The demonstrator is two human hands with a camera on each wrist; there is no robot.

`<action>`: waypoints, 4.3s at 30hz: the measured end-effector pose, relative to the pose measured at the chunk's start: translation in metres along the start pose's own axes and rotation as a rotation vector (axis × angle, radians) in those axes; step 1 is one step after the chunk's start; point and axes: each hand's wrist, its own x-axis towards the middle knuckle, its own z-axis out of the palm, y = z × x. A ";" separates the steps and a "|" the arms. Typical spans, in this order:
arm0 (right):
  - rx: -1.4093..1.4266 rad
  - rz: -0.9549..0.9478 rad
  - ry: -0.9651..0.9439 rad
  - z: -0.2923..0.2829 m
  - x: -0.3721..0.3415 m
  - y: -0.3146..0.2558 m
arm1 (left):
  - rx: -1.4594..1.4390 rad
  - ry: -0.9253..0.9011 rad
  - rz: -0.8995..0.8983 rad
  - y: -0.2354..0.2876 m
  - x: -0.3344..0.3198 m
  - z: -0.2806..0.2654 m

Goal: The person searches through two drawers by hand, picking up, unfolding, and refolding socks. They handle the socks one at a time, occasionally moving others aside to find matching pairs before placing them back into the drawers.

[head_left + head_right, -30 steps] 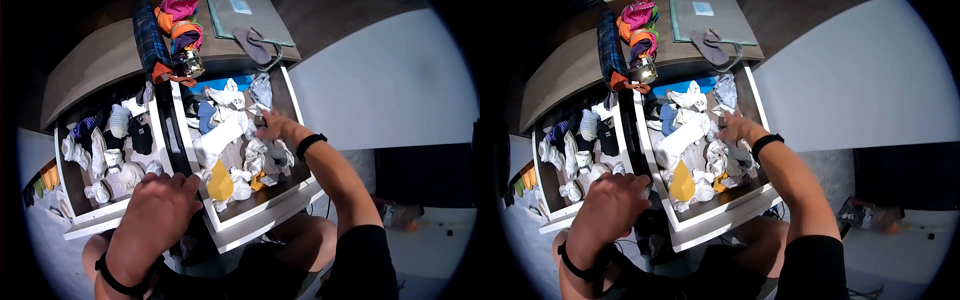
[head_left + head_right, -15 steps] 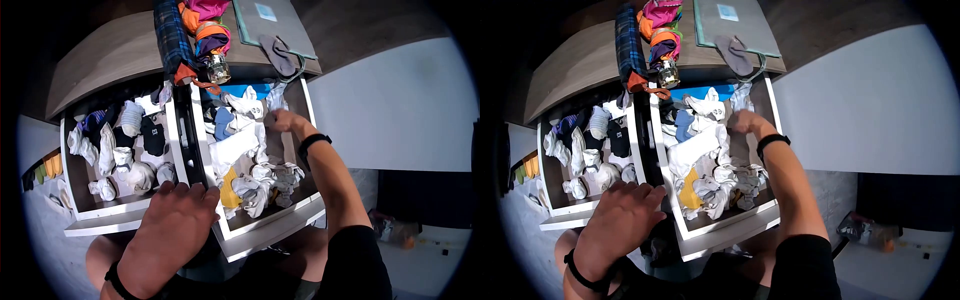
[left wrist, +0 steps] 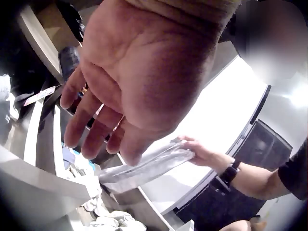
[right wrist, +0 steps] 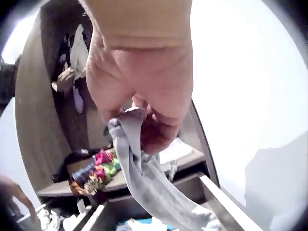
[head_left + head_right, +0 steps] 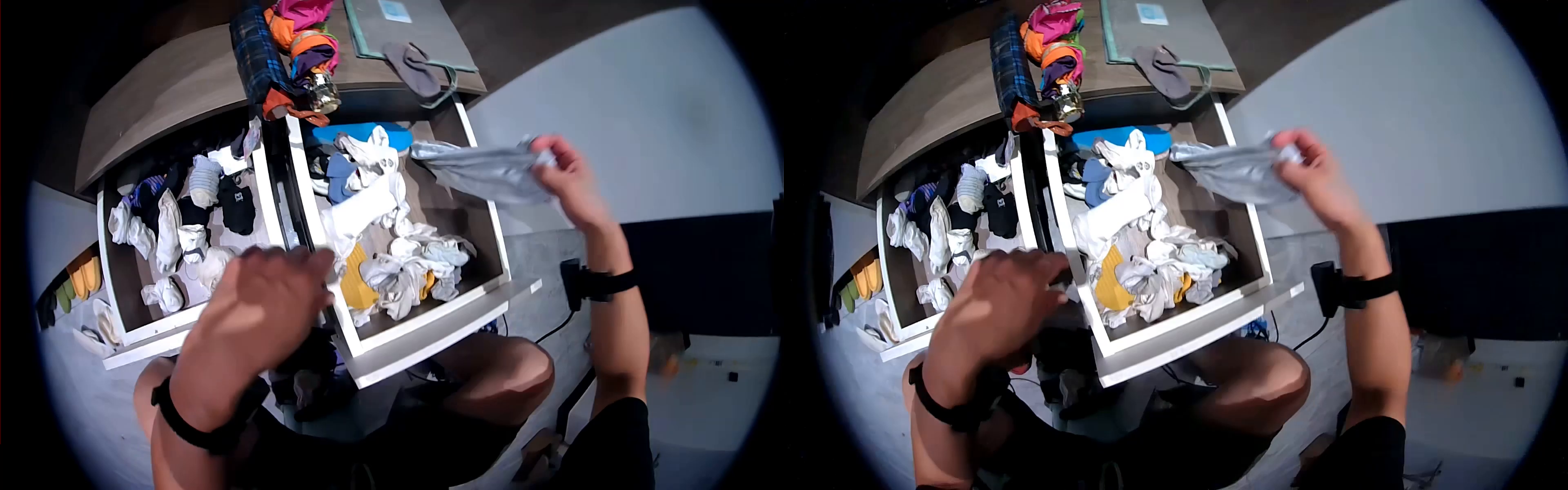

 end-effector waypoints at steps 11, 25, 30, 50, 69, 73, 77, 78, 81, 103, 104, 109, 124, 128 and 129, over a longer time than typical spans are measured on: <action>0.221 -0.462 -0.050 0.034 -0.117 -0.133 | -0.501 0.221 0.288 0.024 0.013 0.011; 0.001 -0.030 -0.801 0.144 -0.201 -0.105 | -1.807 -0.089 -0.042 0.055 0.014 0.020; 0.358 0.335 -0.148 0.155 -0.177 -0.055 | -1.969 -0.297 0.339 0.051 -0.018 0.022; -0.591 -0.684 -0.191 0.195 -0.124 -0.094 | -1.385 0.025 -0.145 0.025 -0.008 0.018; -0.254 0.011 -0.396 0.200 -0.008 -0.139 | -0.856 -0.443 0.428 -0.009 -0.054 -0.019; -0.300 0.368 -1.119 0.248 -0.001 -0.106 | -0.893 -0.696 0.691 0.007 -0.072 -0.010; -0.642 0.245 -1.534 0.317 0.022 -0.084 | -0.926 -0.715 0.768 0.013 -0.082 -0.009; -0.262 0.307 -1.216 0.334 0.033 -0.075 | -0.927 -0.707 0.756 0.010 -0.083 -0.013; 0.406 0.271 -0.577 0.364 0.044 -0.097 | -0.945 -0.668 0.713 0.000 -0.084 -0.025; -0.390 0.133 -0.705 0.201 0.021 -0.061 | -0.715 -0.549 0.560 0.013 -0.049 -0.003; -0.554 0.101 -0.701 0.189 0.026 -0.048 | -0.657 -0.545 0.572 0.017 -0.048 0.005; -1.174 0.293 -0.660 0.145 0.036 0.000 | -0.372 -0.730 0.516 0.031 -0.056 0.031; -1.127 0.050 -0.485 0.179 0.067 0.112 | -0.417 -0.588 0.441 0.045 -0.010 0.058; -1.090 0.060 -0.537 0.157 0.068 0.121 | -0.412 -0.651 0.366 0.050 0.003 0.054; -1.110 0.075 -0.570 0.148 0.066 0.112 | -0.411 -0.652 0.350 0.050 0.006 0.055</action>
